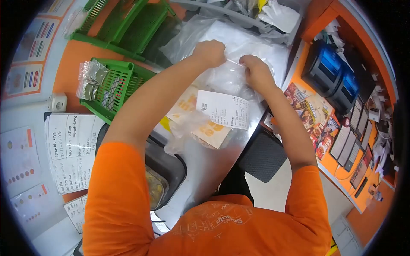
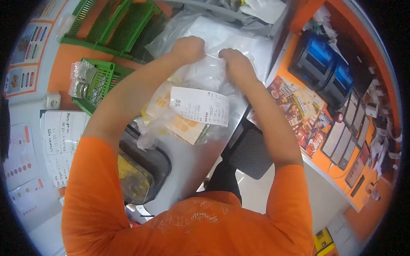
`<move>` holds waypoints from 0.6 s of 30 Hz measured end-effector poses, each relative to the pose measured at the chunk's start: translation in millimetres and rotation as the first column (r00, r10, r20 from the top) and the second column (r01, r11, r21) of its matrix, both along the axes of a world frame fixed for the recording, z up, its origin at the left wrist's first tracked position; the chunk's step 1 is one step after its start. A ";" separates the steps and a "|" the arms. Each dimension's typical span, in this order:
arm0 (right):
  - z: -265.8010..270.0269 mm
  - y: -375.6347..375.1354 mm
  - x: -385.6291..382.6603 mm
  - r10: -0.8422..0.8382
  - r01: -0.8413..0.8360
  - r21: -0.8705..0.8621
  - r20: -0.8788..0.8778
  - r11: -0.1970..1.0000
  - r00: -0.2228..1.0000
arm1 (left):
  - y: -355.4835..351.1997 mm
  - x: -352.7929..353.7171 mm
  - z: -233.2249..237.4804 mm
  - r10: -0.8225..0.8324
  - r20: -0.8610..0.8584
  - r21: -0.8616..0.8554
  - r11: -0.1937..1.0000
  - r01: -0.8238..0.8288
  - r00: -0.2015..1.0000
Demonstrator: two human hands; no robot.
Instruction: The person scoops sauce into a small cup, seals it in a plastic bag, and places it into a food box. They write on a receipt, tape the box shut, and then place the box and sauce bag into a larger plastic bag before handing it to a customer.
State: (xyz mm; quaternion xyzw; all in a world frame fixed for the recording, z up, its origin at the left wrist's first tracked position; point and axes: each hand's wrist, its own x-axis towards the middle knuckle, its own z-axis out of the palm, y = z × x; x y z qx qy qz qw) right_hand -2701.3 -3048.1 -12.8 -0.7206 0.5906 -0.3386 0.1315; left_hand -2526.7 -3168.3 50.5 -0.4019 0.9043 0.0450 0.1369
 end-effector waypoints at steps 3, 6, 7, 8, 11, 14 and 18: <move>-2.2 -15.2 7.6 0.050 -0.048 0.016 -0.160 0.999 0.986 | -6.4 14.0 -0.3 0.046 -0.176 0.056 0.998 -0.036 0.983; 25.9 -15.7 25.1 -0.453 0.272 -0.422 -0.424 0.865 0.784 | 2.9 25.8 -14.2 0.016 -0.237 -0.037 0.999 -0.025 0.971; 22.4 -16.2 21.3 -0.487 0.290 -0.430 -0.473 0.855 0.734 | 8.0 26.1 -19.3 0.064 -0.250 -0.032 0.997 -0.075 0.966; 18.9 -15.1 17.1 -0.518 0.308 -0.437 -0.522 0.845 0.678 | 11.3 26.1 -24.2 0.111 -0.262 -0.023 0.992 -0.121 0.959; 20.8 -15.3 -2.1 -0.225 0.287 0.113 -0.384 0.951 0.896 | 4.2 27.4 -35.5 0.089 -0.224 -0.037 0.994 -0.099 0.970; 24.0 -5.3 -1.6 -0.419 0.411 0.144 0.026 0.900 0.908 | -2.9 24.5 -28.3 0.141 -0.240 -0.048 0.987 -0.156 0.960; 7.8 -7.9 -0.7 -0.160 0.180 -0.195 0.116 0.964 0.980 | 4.7 18.9 4.0 0.074 -0.319 -0.161 0.978 -0.131 0.945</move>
